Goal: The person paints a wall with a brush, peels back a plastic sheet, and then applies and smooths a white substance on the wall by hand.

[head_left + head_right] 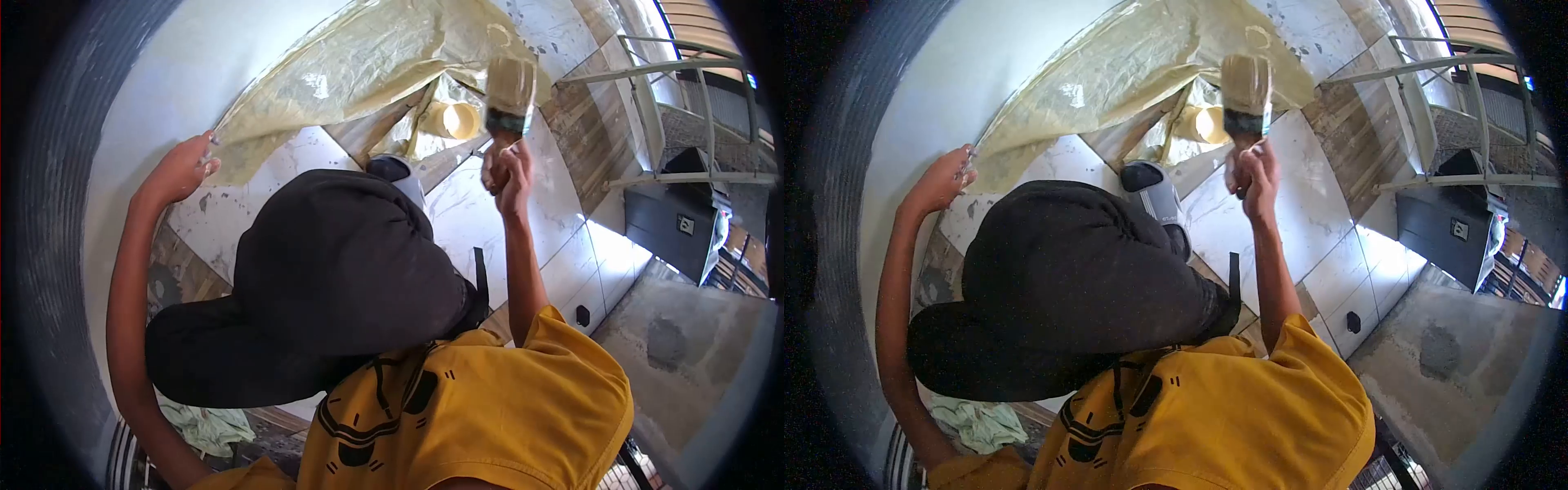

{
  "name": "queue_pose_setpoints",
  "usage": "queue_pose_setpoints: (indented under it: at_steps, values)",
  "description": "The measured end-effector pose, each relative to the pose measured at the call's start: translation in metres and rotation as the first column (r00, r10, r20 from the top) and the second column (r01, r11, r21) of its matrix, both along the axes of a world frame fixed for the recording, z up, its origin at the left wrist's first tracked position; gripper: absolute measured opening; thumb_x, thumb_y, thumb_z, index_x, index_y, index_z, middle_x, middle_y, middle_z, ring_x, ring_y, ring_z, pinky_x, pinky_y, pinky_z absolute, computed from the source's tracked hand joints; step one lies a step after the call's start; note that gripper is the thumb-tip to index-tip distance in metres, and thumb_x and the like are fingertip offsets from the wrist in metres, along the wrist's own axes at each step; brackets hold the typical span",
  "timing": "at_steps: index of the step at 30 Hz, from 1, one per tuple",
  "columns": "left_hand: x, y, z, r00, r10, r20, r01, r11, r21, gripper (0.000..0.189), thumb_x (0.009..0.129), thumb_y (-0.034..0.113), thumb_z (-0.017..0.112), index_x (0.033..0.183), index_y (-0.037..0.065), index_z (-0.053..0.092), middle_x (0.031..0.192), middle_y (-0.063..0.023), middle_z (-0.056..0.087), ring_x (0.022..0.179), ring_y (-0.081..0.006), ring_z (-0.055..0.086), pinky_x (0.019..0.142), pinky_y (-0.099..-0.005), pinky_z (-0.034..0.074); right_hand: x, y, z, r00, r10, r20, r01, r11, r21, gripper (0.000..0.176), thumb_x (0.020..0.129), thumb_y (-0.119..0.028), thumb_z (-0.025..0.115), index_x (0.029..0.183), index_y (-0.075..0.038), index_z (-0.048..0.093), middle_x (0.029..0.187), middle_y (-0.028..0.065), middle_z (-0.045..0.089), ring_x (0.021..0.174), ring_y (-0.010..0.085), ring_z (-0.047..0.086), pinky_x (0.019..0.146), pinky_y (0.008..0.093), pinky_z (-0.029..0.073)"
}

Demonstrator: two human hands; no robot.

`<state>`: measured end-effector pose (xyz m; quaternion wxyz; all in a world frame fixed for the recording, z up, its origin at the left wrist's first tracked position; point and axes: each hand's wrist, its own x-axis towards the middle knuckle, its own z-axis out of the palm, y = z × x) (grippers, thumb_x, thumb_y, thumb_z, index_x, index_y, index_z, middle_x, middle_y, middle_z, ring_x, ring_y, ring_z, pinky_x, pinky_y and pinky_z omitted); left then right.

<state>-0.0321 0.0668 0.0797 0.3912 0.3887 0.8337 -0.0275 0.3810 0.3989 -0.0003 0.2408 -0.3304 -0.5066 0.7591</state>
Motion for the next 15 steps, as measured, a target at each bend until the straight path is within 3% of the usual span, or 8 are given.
queue_pose_setpoints:
  at_steps: [1,2,4,6,8,10,12,15]
  values:
    - [0.0,0.006,0.003,0.992,0.1,0.078,-0.091,0.99,-0.111,0.046,0.098,0.024,0.062,0.134,-0.001,0.05,0.122,-0.0251,0.062,0.119,-0.0412,0.057,0.102,-0.0476,0.044,0.001,-0.001,-0.008,1.0,-0.006,0.008,0.006,1.0,-0.012,0.046,0.094,-0.02,0.056,0.134,0.002,0.048,0.075,0.0095,0.056,0.048,0.0127,0.048,0.04,0.0239,0.04]
    - [-0.002,0.006,0.0,0.991,0.108,0.079,-0.099,0.989,-0.111,0.046,0.098,0.024,0.062,0.134,-0.001,0.05,0.122,-0.0251,0.062,0.119,-0.0412,0.057,0.102,-0.0476,0.044,0.0,-0.002,-0.013,1.0,-0.003,0.017,0.003,1.0,-0.031,0.045,0.095,-0.02,0.055,0.133,0.002,0.048,0.075,0.0097,0.056,0.048,0.0129,0.048,0.04,0.0245,0.04]
    - [-0.015,0.0,-0.006,1.0,-0.012,0.004,0.012,0.998,-0.054,0.051,0.097,0.027,0.063,0.137,0.0,0.05,0.126,-0.0256,0.061,0.121,-0.0406,0.057,0.103,-0.0474,0.045,-0.005,-0.011,-0.016,0.996,-0.04,0.077,0.044,0.998,-0.054,0.045,0.095,-0.021,0.054,0.134,0.002,0.048,0.075,0.0098,0.056,0.05,0.013,0.05,0.043,0.0251,0.043]
    - [-0.021,-0.027,-0.045,0.974,-0.075,-0.213,0.126,0.964,0.235,0.042,0.093,0.021,0.066,0.127,-0.001,0.055,0.118,-0.0248,0.064,0.114,-0.0401,0.061,0.099,-0.0482,0.047,-0.02,-0.022,-0.015,0.974,-0.053,0.218,0.062,0.997,-0.037,0.044,0.097,-0.023,0.051,0.133,0.002,0.048,0.077,0.0081,0.057,0.059,0.0113,0.053,0.052,0.0247,0.045]
    - [-0.018,-0.022,-0.041,0.994,-0.032,-0.105,0.055,0.973,0.224,0.043,0.093,0.022,0.066,0.128,-0.001,0.056,0.124,-0.0248,0.063,0.118,-0.0411,0.059,0.101,-0.0484,0.046,-0.062,-0.03,0.001,0.96,0.16,0.229,-0.185,0.979,0.091,0.026,0.094,-0.018,0.05,0.115,-0.003,0.053,0.069,0.0003,0.049,0.052,0.0083,0.043,0.046,0.0237,0.034]
    - [-0.018,-0.007,-0.023,1.0,-0.015,-0.022,0.015,1.0,0.005,0.043,0.095,0.025,0.065,0.128,-0.001,0.056,0.126,-0.0258,0.063,0.117,-0.042,0.06,0.099,-0.049,0.047,-0.098,-0.037,-0.015,0.939,0.294,0.177,-0.318,0.94,0.126,0.023,0.095,-0.016,0.048,0.116,-0.005,0.048,0.073,0.0015,0.051,0.059,0.0078,0.044,0.052,0.0225,0.036]
    - [-0.016,-0.01,-0.018,1.0,0.02,-0.013,-0.021,0.997,-0.073,0.042,0.096,0.026,0.064,0.127,-0.001,0.057,0.124,-0.0262,0.064,0.116,-0.0418,0.061,0.097,-0.0491,0.048,-0.135,-0.057,-0.035,0.937,0.305,0.172,-0.326,0.939,0.107,0.025,0.098,-0.014,0.05,0.118,-0.001,0.045,0.086,0.0084,0.059,0.074,0.0122,0.047,0.066,0.0265,0.041]
    - [-0.02,-0.025,-0.031,1.0,0.028,-0.006,-0.028,0.991,-0.133,0.04,0.096,0.027,0.064,0.123,-0.002,0.059,0.119,-0.0257,0.066,0.111,-0.0416,0.063,0.095,-0.0491,0.049,-0.193,-0.09,-0.067,0.894,0.374,0.247,-0.448,0.771,0.453,0.03,0.096,-0.012,0.059,0.119,0.003,0.045,0.094,0.0221,0.066,0.081,0.0299,0.062,0.071,0.0408,0.049]
